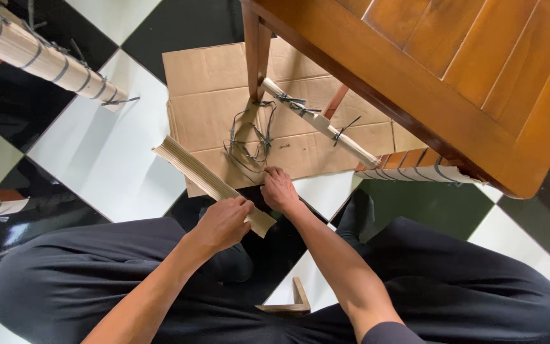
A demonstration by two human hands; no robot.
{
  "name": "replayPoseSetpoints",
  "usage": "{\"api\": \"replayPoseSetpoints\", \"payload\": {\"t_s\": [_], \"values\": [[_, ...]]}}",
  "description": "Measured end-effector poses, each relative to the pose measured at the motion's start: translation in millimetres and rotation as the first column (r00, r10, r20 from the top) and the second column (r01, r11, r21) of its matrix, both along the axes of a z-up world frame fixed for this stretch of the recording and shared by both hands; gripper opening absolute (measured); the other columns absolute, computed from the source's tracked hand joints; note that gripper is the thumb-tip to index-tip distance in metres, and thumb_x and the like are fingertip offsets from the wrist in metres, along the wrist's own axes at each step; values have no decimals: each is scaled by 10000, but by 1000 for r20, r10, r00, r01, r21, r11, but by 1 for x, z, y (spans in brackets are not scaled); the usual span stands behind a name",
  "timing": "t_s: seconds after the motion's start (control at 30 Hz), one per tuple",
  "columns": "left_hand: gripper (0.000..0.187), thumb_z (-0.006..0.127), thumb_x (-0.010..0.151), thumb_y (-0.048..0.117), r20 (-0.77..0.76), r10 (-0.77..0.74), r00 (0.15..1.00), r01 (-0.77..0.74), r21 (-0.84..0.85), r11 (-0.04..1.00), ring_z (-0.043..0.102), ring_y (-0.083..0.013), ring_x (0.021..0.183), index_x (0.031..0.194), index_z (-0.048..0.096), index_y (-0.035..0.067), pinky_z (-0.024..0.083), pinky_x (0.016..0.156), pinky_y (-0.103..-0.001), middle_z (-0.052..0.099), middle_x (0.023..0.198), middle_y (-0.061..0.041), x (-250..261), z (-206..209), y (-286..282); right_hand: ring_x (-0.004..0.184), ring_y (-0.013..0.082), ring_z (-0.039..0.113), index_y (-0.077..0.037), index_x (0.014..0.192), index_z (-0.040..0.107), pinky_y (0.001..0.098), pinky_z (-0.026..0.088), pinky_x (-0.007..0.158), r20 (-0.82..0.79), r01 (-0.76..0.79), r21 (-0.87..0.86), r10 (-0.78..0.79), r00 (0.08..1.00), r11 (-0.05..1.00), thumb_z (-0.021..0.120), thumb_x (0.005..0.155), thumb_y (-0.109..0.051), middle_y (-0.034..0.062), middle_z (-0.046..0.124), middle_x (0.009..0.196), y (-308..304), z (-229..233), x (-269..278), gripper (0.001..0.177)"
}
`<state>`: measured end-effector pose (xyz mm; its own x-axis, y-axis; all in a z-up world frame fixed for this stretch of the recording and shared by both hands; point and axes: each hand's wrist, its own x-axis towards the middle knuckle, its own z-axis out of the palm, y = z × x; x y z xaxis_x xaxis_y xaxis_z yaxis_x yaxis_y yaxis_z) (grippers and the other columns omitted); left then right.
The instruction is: Wrapping chair legs with protective cardboard and securing them with ties.
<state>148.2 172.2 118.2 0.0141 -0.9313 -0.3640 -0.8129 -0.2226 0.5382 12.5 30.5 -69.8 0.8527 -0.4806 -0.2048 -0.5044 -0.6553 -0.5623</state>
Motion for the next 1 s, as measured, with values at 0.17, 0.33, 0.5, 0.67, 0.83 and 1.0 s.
{"api": "replayPoseSetpoints", "payload": {"t_s": [0.17,0.33,0.5,0.67,0.83,1.0], "values": [[308,696,883,244,54,71,996,-76,106,991,657,-339,1028,1126,613,73,545,824,-466,645,1096,-114,1,8,-11,1145,357,584,-18,1125,666,438,476,1000,299,180,2,-173,938,984,624,896,-95,152,652,1199,2,52,-12,245],[386,671,886,163,-6,208,978,-208,-50,977,650,-396,1010,1229,530,57,546,793,-496,604,1182,-173,-10,11,-24,1027,345,644,-47,1000,680,429,534,884,334,232,103,-253,908,967,663,932,-110,137,662,1021,2,130,-17,94],[479,676,859,84,-170,318,933,-348,-192,918,634,-468,995,1300,498,29,518,780,-539,623,1183,-227,-25,17,-47,1001,380,651,-30,1052,670,431,544,842,555,156,111,-192,809,981,636,920,-27,152,649,1030,-5,197,-23,137],[199,640,913,64,-263,376,889,-432,-205,878,713,-382,953,1099,678,8,573,796,-444,709,1040,-203,-29,29,-67,904,261,713,-34,1067,670,345,591,796,577,235,322,-387,719,917,636,993,-59,133,654,1047,0,210,-29,85],[170,648,957,102,-386,378,842,-470,-178,865,764,-295,898,1082,660,-13,600,751,-387,742,990,-168,-31,7,-70,934,232,702,-15,1146,630,339,574,773,593,380,449,-588,550,809,641,973,-60,130,673,1078,15,198,-32,179],[273,678,924,77,-451,398,799,-521,-188,833,765,-280,876,1154,568,-23,602,734,-372,739,975,-154,-36,24,-73,958,212,730,-27,1101,667,320,617,802,635,331,448,-557,536,830,616,1012,-30,110,682,1108,17,191,-34,102]]}}
